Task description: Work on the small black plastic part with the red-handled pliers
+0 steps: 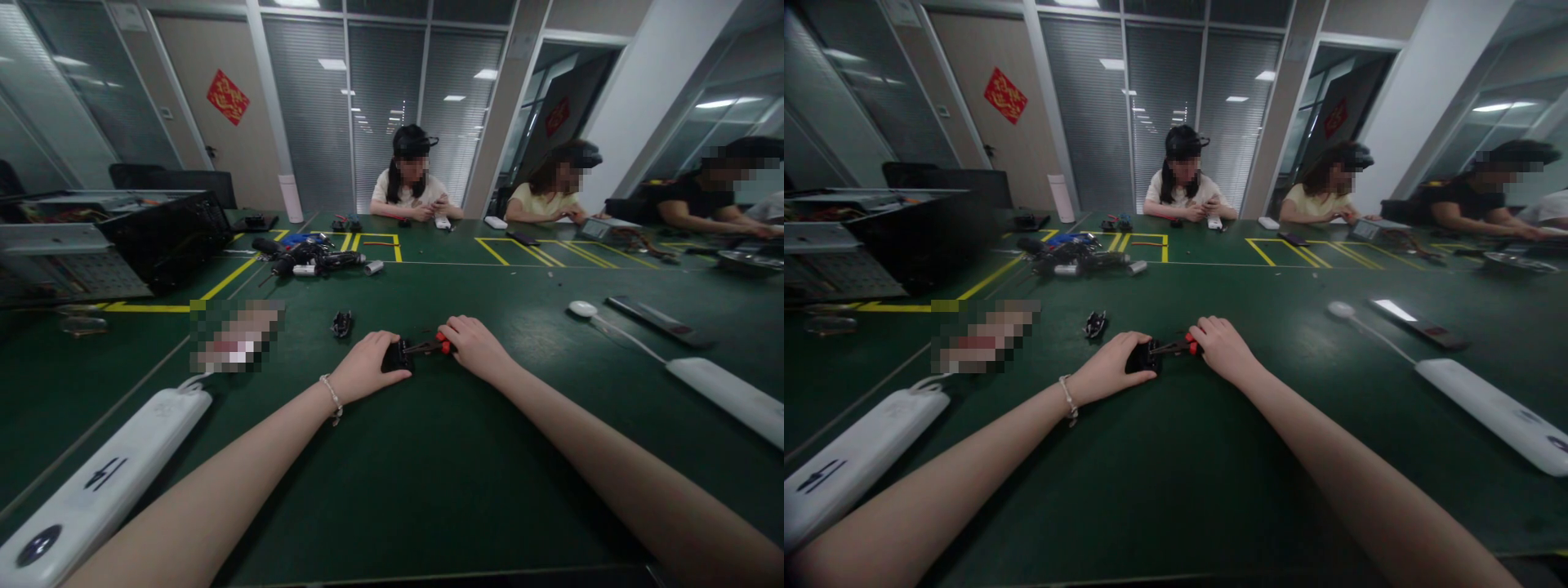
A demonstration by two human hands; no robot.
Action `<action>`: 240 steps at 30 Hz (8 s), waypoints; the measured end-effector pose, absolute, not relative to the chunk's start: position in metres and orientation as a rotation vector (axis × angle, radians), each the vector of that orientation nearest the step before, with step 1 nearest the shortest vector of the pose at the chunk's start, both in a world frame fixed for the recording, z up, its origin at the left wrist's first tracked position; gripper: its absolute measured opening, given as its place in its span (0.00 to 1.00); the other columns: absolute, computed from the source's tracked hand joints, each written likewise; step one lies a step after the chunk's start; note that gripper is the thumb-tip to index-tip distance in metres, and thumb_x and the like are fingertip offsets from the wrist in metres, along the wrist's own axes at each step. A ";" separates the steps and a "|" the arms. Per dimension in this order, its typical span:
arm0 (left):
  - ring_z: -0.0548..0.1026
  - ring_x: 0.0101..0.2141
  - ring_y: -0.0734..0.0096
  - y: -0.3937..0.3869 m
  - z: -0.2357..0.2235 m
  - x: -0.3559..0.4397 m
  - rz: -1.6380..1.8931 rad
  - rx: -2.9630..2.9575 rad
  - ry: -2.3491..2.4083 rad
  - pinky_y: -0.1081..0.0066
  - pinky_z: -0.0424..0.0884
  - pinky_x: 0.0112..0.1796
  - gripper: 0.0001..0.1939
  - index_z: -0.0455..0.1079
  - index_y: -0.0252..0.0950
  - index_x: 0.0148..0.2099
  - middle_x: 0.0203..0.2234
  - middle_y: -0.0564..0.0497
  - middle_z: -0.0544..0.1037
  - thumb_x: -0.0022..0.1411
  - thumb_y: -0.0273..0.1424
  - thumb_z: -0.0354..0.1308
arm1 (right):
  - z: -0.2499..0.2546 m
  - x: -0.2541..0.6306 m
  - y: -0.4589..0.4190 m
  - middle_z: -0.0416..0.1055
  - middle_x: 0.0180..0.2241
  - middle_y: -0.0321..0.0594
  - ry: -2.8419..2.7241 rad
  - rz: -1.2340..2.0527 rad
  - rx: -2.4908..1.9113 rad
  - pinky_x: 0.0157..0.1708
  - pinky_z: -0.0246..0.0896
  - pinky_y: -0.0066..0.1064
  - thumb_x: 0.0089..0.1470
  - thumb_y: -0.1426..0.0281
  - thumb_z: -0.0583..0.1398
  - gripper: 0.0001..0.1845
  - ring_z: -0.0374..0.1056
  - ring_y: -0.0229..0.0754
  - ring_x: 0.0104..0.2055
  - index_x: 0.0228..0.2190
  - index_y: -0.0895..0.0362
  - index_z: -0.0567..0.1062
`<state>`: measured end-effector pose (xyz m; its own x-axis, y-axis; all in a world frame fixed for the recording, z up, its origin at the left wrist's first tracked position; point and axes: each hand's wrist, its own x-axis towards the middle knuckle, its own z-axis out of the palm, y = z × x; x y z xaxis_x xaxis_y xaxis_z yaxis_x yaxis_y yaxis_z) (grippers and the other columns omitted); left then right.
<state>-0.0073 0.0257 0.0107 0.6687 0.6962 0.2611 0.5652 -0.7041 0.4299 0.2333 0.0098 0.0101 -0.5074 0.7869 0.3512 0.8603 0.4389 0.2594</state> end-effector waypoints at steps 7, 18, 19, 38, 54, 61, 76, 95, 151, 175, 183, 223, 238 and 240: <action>0.65 0.45 0.59 0.026 0.009 -0.007 0.598 2.584 0.992 0.62 0.61 0.45 0.26 0.58 0.36 0.49 0.44 0.46 0.67 0.51 0.45 0.55 | 0.011 0.233 0.010 0.64 0.36 0.45 -2.528 -0.595 -1.423 0.37 0.54 0.35 0.40 0.80 0.55 0.19 0.59 0.44 0.37 0.38 0.60 0.67; 0.65 0.44 0.60 0.027 0.009 -0.007 0.609 2.592 0.988 0.63 0.62 0.44 0.26 0.59 0.34 0.48 0.43 0.45 0.67 0.51 0.44 0.55 | 0.010 0.230 0.007 0.64 0.37 0.46 -2.519 -0.612 -1.451 0.37 0.54 0.35 0.40 0.79 0.56 0.19 0.59 0.45 0.38 0.39 0.60 0.67; 0.65 0.44 0.60 0.027 0.009 -0.007 0.608 2.588 0.990 0.63 0.62 0.44 0.26 0.59 0.34 0.48 0.43 0.45 0.67 0.51 0.44 0.55 | 0.011 0.230 0.007 0.64 0.37 0.46 -2.521 -0.609 -1.455 0.37 0.54 0.35 0.40 0.78 0.56 0.19 0.59 0.45 0.38 0.39 0.60 0.67; 0.65 0.44 0.60 0.027 0.009 -0.007 0.617 2.569 0.982 0.62 0.62 0.44 0.27 0.59 0.35 0.49 0.43 0.45 0.67 0.50 0.44 0.56 | 0.013 0.228 0.004 0.65 0.37 0.44 -2.548 -0.598 -1.492 0.37 0.55 0.34 0.40 0.77 0.57 0.19 0.59 0.43 0.37 0.38 0.61 0.67; 0.65 0.45 0.60 0.028 0.007 -0.007 0.625 2.507 1.028 0.62 0.62 0.45 0.27 0.58 0.35 0.49 0.44 0.45 0.66 0.51 0.44 0.55 | 0.014 0.220 -0.004 0.65 0.37 0.46 -2.482 -0.646 -1.591 0.40 0.52 0.36 0.43 0.77 0.54 0.16 0.60 0.45 0.39 0.38 0.61 0.67; 0.64 0.46 0.60 0.029 0.002 -0.007 0.711 2.523 1.067 0.61 0.61 0.47 0.25 0.57 0.35 0.49 0.44 0.45 0.65 0.52 0.42 0.56 | 0.012 0.219 -0.002 0.66 0.37 0.47 -2.460 -0.584 -1.672 0.36 0.53 0.34 0.44 0.77 0.54 0.15 0.60 0.45 0.38 0.38 0.61 0.67; 0.64 0.46 0.60 0.032 0.001 -0.009 0.698 2.545 1.013 0.62 0.61 0.46 0.26 0.58 0.35 0.49 0.44 0.45 0.66 0.51 0.42 0.57 | 0.015 0.217 -0.003 0.65 0.37 0.46 -2.476 -0.583 -1.657 0.35 0.55 0.34 0.42 0.77 0.55 0.16 0.60 0.45 0.38 0.38 0.61 0.67; 0.64 0.46 0.59 0.030 0.006 -0.009 0.643 2.494 1.058 0.61 0.62 0.45 0.26 0.58 0.36 0.49 0.44 0.45 0.66 0.51 0.43 0.55 | 0.012 0.221 0.000 0.65 0.37 0.45 -2.491 -0.556 -1.621 0.37 0.56 0.35 0.42 0.76 0.56 0.17 0.61 0.44 0.38 0.38 0.60 0.67; 0.64 0.46 0.60 0.032 0.002 -0.009 0.654 2.546 1.057 0.62 0.63 0.45 0.27 0.57 0.35 0.50 0.45 0.45 0.66 0.52 0.44 0.55 | 0.016 0.220 0.000 0.66 0.38 0.45 -2.508 -0.503 -1.673 0.37 0.55 0.34 0.43 0.77 0.55 0.17 0.61 0.44 0.38 0.38 0.60 0.67; 0.64 0.47 0.59 0.032 0.001 -0.009 0.669 2.561 1.040 0.60 0.62 0.46 0.26 0.57 0.35 0.50 0.45 0.45 0.66 0.52 0.44 0.54 | 0.014 0.220 0.000 0.65 0.37 0.45 -2.521 -0.523 -1.672 0.36 0.53 0.33 0.42 0.76 0.55 0.16 0.60 0.44 0.38 0.38 0.60 0.67; 0.64 0.46 0.60 0.032 0.002 -0.009 0.658 2.548 1.040 0.61 0.62 0.46 0.27 0.57 0.35 0.50 0.45 0.45 0.66 0.52 0.44 0.54 | 0.014 0.221 0.000 0.65 0.38 0.45 -2.517 -0.503 -1.661 0.36 0.54 0.34 0.42 0.76 0.55 0.17 0.60 0.44 0.38 0.39 0.60 0.67; 0.64 0.46 0.59 0.029 0.005 -0.008 0.668 2.550 1.040 0.61 0.61 0.46 0.25 0.57 0.35 0.49 0.44 0.45 0.66 0.52 0.43 0.55 | 0.016 0.224 -0.003 0.65 0.38 0.45 -2.449 -0.539 -1.663 0.37 0.54 0.34 0.41 0.75 0.56 0.18 0.60 0.45 0.39 0.39 0.60 0.67; 0.64 0.46 0.60 0.029 0.006 -0.009 0.646 2.537 1.050 0.61 0.62 0.46 0.26 0.57 0.35 0.50 0.45 0.45 0.66 0.52 0.43 0.54 | 0.016 0.225 -0.002 0.64 0.37 0.46 -2.426 -0.585 -1.647 0.38 0.52 0.35 0.41 0.76 0.55 0.18 0.58 0.45 0.38 0.39 0.60 0.67; 0.64 0.46 0.59 0.029 0.006 -0.009 0.646 2.537 1.048 0.61 0.62 0.46 0.26 0.57 0.35 0.50 0.45 0.45 0.66 0.52 0.43 0.54 | 0.015 0.225 -0.002 0.64 0.38 0.46 -2.428 -0.582 -1.640 0.39 0.52 0.35 0.41 0.76 0.56 0.18 0.58 0.45 0.39 0.39 0.60 0.66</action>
<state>-0.0087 0.0287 0.0061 0.6289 0.7238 0.2840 0.5791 -0.6798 0.4500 0.2252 -0.0016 0.0150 -0.3889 0.8571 0.3377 0.9171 0.3255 0.2301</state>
